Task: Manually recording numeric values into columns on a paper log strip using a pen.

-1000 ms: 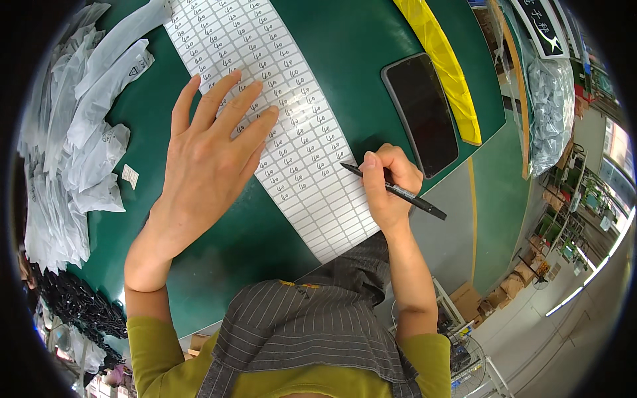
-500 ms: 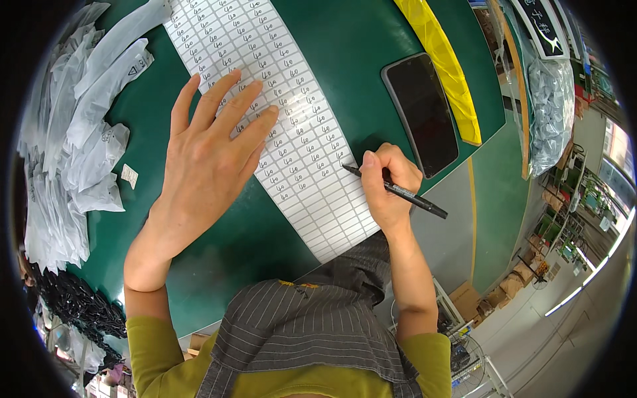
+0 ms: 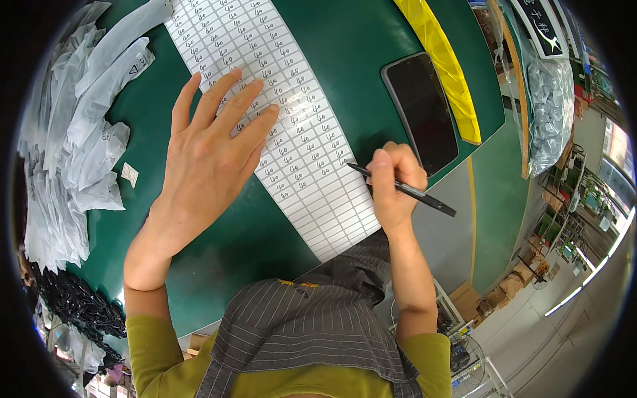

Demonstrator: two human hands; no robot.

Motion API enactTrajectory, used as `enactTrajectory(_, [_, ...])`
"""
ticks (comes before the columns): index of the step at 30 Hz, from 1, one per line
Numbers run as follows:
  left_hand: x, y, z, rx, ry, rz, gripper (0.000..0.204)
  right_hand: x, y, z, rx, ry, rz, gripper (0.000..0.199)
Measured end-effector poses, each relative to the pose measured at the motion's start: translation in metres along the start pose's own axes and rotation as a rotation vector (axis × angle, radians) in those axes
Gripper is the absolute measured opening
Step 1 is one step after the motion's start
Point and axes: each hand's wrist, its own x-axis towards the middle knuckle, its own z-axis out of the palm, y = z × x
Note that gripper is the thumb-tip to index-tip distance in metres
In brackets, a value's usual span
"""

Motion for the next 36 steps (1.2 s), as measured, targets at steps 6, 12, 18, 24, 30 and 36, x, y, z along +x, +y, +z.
enactTrajectory(6, [0.012, 0.006, 0.000, 0.052, -0.023, 0.053, 0.031, -0.037, -0.006, -0.030, 0.039, 0.159, -0.073, 0.012])
enactTrajectory(12, [0.030, -0.001, 0.007, 0.152, 0.027, 0.074, 0.031, -0.077, -0.013, -0.042, 0.046, 0.202, -0.096, 0.014])
enactTrajectory(18, [0.060, -0.031, 0.008, 0.232, 0.010, 0.024, 0.028, -0.079, -0.013, -0.043, 0.172, 0.285, -0.099, 0.015])
enactTrajectory(24, [0.060, 0.003, 0.018, 0.253, -0.051, 0.035, 0.026, -0.048, 0.007, -0.043, 0.253, 0.365, -0.075, 0.020])
enactTrajectory(30, [0.053, -0.002, 0.013, 0.293, -0.020, 0.014, 0.030, -0.060, 0.017, -0.024, 0.336, 0.222, 0.048, 0.023])
enactTrajectory(36, [0.074, -0.021, 0.018, 0.355, 0.025, -0.003, 0.030, -0.065, 0.001, 0.010, 0.401, 0.090, 0.043, 0.022])
